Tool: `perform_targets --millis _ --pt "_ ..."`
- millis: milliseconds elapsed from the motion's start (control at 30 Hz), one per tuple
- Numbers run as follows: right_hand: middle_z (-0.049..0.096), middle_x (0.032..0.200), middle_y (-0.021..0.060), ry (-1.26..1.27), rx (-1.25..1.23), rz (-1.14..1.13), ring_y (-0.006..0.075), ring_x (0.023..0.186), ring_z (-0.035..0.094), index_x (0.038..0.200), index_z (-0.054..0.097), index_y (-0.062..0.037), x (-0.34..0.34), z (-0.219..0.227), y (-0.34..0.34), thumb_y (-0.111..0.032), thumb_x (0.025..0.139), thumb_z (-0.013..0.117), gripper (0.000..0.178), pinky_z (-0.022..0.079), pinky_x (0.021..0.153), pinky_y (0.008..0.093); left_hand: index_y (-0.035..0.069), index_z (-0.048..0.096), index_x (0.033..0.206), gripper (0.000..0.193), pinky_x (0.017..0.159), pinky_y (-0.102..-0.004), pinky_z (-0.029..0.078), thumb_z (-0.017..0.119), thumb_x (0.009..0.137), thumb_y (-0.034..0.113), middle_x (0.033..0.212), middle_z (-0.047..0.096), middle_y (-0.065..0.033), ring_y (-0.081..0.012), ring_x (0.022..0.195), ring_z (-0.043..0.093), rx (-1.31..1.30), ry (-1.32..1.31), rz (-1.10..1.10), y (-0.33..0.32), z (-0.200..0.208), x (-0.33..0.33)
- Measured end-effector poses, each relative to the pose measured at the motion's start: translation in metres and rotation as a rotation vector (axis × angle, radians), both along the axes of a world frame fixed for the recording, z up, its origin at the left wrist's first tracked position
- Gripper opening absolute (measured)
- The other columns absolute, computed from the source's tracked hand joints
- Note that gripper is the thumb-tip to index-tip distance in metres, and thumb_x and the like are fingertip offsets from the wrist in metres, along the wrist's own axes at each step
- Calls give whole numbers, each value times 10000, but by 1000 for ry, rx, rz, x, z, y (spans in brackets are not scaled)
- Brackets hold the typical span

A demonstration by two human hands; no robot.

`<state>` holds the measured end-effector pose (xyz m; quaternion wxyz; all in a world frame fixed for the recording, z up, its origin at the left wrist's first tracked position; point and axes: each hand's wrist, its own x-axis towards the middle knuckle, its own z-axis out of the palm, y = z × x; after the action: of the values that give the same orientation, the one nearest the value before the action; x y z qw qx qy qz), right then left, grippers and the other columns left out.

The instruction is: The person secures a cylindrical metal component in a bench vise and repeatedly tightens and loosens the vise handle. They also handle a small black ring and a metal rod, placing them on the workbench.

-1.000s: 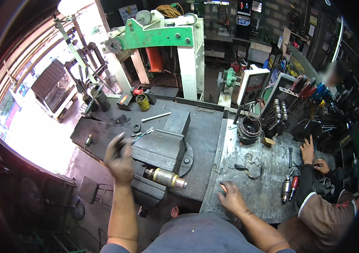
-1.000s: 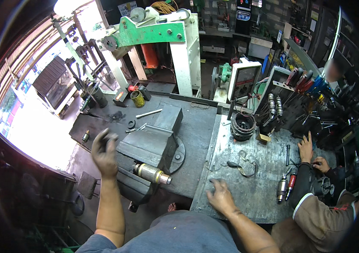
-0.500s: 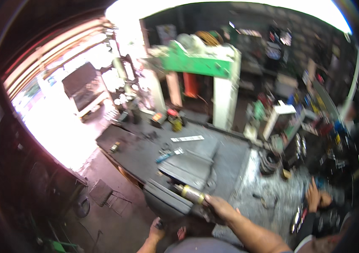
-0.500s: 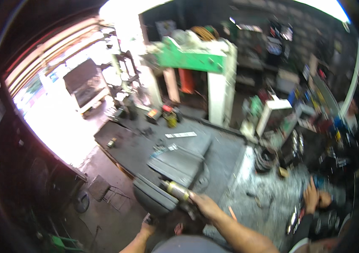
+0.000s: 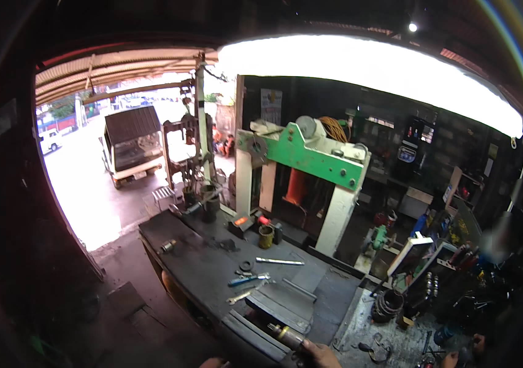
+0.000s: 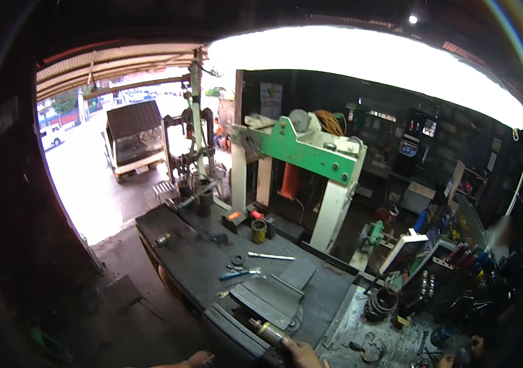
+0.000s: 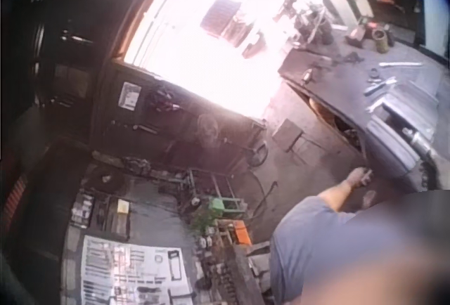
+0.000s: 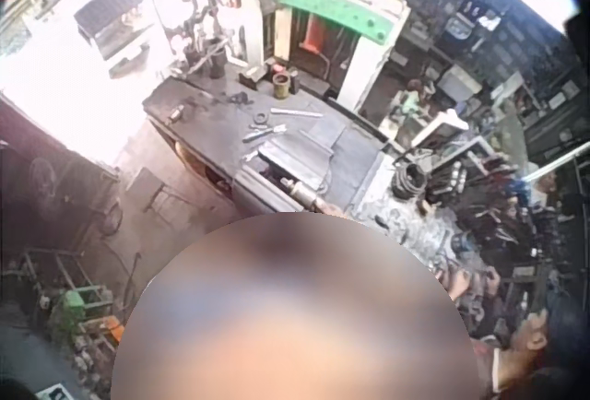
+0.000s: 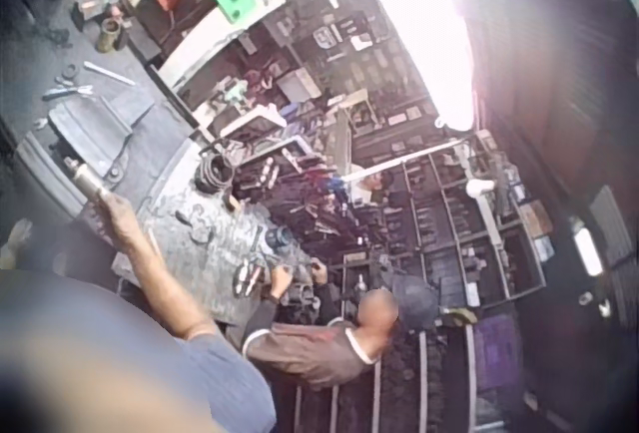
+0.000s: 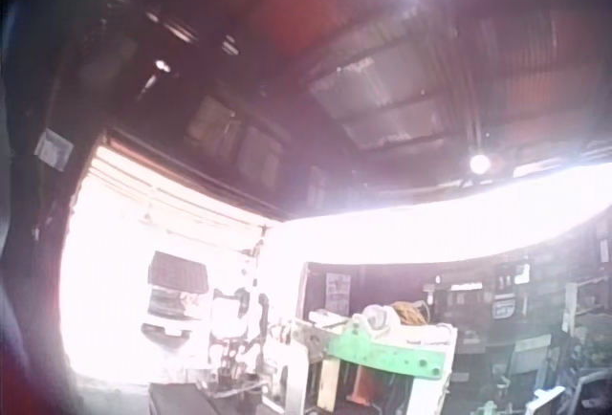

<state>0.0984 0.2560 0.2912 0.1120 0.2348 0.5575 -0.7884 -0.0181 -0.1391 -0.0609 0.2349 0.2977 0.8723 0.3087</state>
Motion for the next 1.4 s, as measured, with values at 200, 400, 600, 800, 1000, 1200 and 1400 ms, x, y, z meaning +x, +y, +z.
perform_targets --millis 200,400,600,800,1000,1200,1400 --pt "710 931 137 5 -167 -35 185 648 615 1112 657 -18 2 13 -6 -489 1061 687 475 514 578 333 115 735 1095 282 863 -479 589 677 822 153 1033 773 -159 -396 989 741 33 58 -47 4 14 23" --pt "713 1002 154 -34 -180 49 199 720 589 1207 652 -32 -2 18 -1 -509 1040 705 508 514 679 358 128 710 1290 402 947 -468 578 734 913 263 1180 766 -182 -359 1144 729 -420 -99 -208 10 28 -4" --pt "723 957 115 40 -241 51 184 706 593 1117 689 -48 -5 1 1 -462 1065 685 418 506 654 329 44 713 1197 363 894 -503 599 612 1081 373 1234 735 -203 -358 1116 731 315 -230 830 102 57 122" --pt "706 902 82 47 -291 36 177 727 603 1082 704 -73 -4 2 1 -410 1076 683 338 494 658 306 18 763 1081 447 830 -504 642 615 1074 440 1210 773 -169 -363 1048 762 900 -1210 739 176 210 223" --pt "720 940 91 88 -326 26 186 763 640 1147 715 -48 -7 -7 -1 -394 1074 689 355 523 682 332 100 650 1395 729 1014 -533 539 479 1017 700 1268 722 -144 -400 1148 688 1911 -1477 -27 113 321 146" --pt "724 894 106 149 -254 15 169 715 654 1121 708 30 -6 -14 1 -396 1065 710 430 560 654 312 58 785 1185 467 844 -417 635 583 1108 472 1072 813 -119 -273 911 781 2151 -305 497 -11 384 60" --pt "749 993 107 223 -135 -14 174 801 703 1246 695 81 -3 -3 -2 -336 1012 799 489 611 712 321 169 747 963 337 730 -362 564 678 1051 488 894 748 -17 -197 797 716 1478 -515 1194 -53 256 72"
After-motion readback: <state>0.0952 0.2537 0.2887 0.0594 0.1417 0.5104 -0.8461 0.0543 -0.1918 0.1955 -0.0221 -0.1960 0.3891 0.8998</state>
